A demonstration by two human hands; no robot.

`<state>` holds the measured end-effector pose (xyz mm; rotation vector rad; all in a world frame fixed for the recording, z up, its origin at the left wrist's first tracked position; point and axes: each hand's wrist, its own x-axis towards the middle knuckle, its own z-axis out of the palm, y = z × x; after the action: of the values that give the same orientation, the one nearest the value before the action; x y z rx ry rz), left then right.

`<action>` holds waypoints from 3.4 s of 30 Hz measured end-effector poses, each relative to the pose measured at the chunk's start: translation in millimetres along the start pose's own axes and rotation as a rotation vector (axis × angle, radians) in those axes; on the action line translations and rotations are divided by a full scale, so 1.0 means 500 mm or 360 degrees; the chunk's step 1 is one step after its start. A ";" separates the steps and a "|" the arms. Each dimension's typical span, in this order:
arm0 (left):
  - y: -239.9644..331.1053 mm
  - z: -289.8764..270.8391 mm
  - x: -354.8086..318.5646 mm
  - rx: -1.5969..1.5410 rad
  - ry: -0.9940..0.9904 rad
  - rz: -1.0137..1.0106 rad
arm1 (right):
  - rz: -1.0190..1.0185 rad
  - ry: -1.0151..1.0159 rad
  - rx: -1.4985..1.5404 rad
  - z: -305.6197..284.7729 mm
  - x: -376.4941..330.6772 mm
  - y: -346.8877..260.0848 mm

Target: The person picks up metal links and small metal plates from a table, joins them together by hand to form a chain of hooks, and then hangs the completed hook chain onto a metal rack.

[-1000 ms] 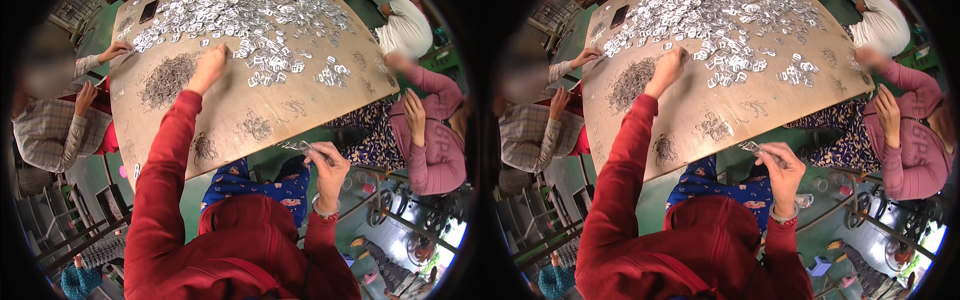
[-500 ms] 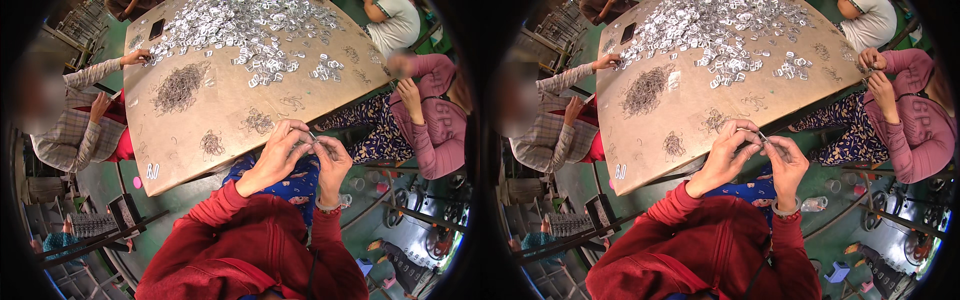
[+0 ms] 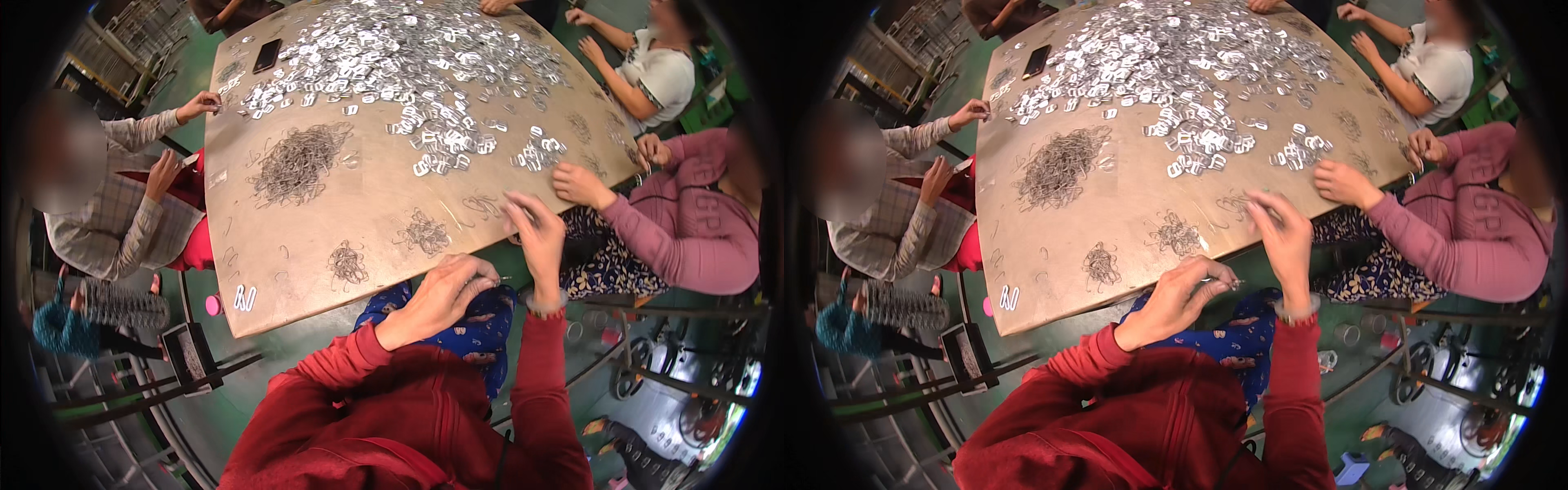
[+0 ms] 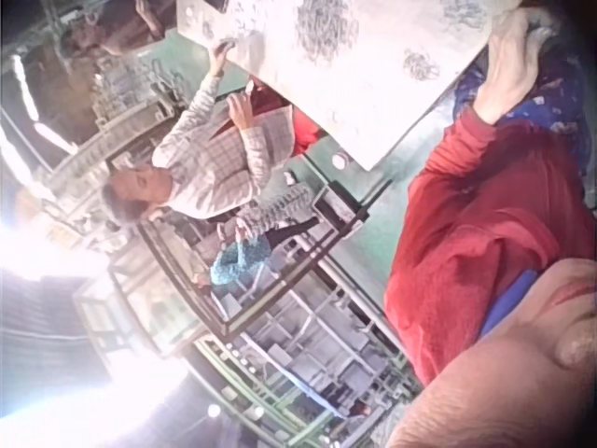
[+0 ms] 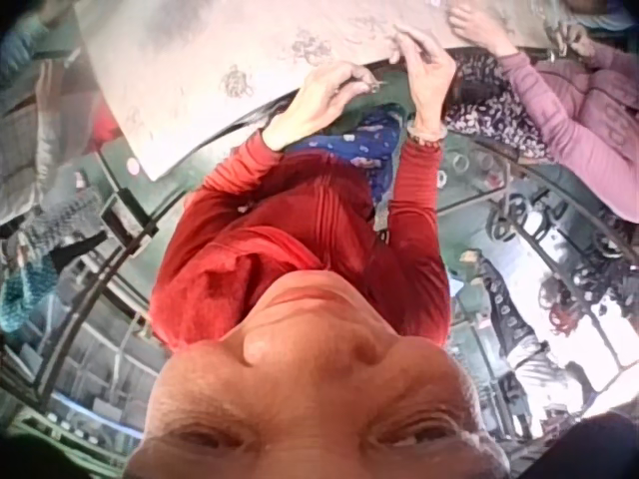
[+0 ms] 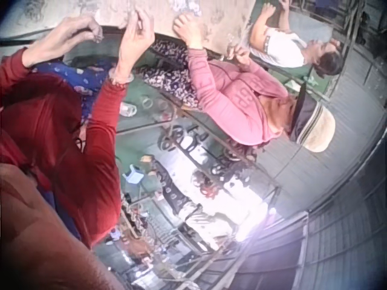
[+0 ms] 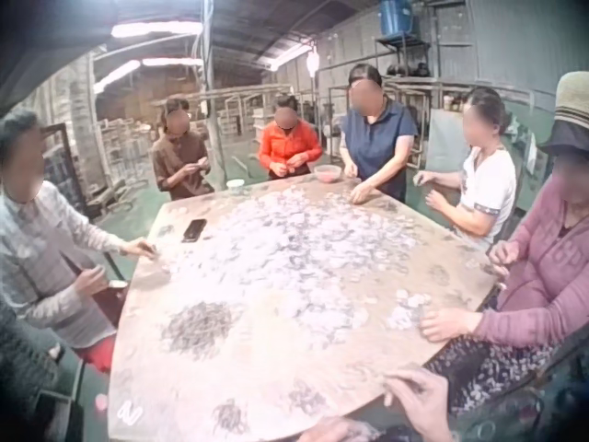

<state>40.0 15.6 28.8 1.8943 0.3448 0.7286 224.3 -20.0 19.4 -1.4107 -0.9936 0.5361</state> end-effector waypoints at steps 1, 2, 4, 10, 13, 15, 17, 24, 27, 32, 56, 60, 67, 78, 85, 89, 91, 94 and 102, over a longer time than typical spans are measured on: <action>-0.009 0.002 -0.007 0.0001 0.0008 -0.0013 | -0.0010 -0.0089 -0.0140 0.017 0.044 0.033; -0.013 0.004 -0.011 0.0004 0.0023 -0.0012 | -0.0023 -0.0182 -0.0274 0.031 0.088 0.073; -0.026 0.012 -0.020 -0.0021 0.0047 0.0032 | -0.0215 -0.0287 -0.0646 0.062 0.136 0.149; -0.025 0.003 -0.034 -0.0023 0.0056 0.0169 | -0.0546 -0.0289 -0.1271 0.089 0.201 0.249; -0.025 -0.004 -0.031 -0.0032 0.0086 0.0141 | -0.0258 -0.0216 -0.1172 0.070 0.193 0.206; -0.023 -0.008 -0.024 -0.0054 0.0067 0.0126 | -0.0003 -0.0168 -0.0764 0.034 0.162 0.196; -0.026 -0.003 -0.031 -0.0028 0.0088 0.0129 | 0.0263 -0.0139 -0.0465 0.023 0.104 0.140; -0.021 0.014 -0.023 0.0103 0.0178 0.0123 | 0.0226 0.0062 0.0273 -0.009 -0.108 -0.034; -0.017 0.021 -0.025 0.0090 0.0177 0.0118 | 0.0127 0.0068 0.0483 -0.014 -0.145 -0.050; -0.011 0.034 -0.028 0.0010 0.0241 0.0123 | 0.0067 -0.0020 0.0687 -0.026 -0.156 -0.039; -0.338 -0.346 0.053 0.1446 0.0669 -0.0382 | 0.0322 0.0010 0.0735 0.028 -0.127 -0.030; -0.354 -0.355 0.124 0.1921 0.0319 -0.0525 | 0.0319 0.0065 0.0737 0.011 -0.128 -0.036; -0.399 -0.325 0.099 0.1708 0.0516 -0.0363 | 0.0301 0.0119 0.0687 0.019 -0.135 -0.055; 0.009 -0.068 0.001 -0.0466 0.0206 -0.0586 | 0.0337 0.0216 0.0567 0.034 -0.173 -0.031; 0.021 -0.007 -0.022 0.0263 0.0114 0.0060 | 0.0258 0.0205 0.0658 0.047 -0.186 -0.045; 0.021 -0.012 -0.016 0.0349 0.0162 0.0105 | 0.0153 0.0178 0.0586 0.048 -0.181 -0.045; 0.015 -0.017 -0.010 0.0312 0.0162 0.0070 | 0.0157 0.0228 0.0562 0.048 -0.173 -0.041; -0.003 -0.019 -0.003 0.0266 0.0207 0.0017 | 0.0193 0.0254 0.0549 0.048 -0.166 -0.043; -0.016 0.005 0.020 -0.0097 0.0282 0.0027 | 0.0200 0.0164 0.0200 0.050 -0.159 -0.074</action>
<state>50.1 22.5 24.3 1.7817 0.4138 0.9113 153.8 -76.0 31.9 -1.3796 -0.7797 0.6018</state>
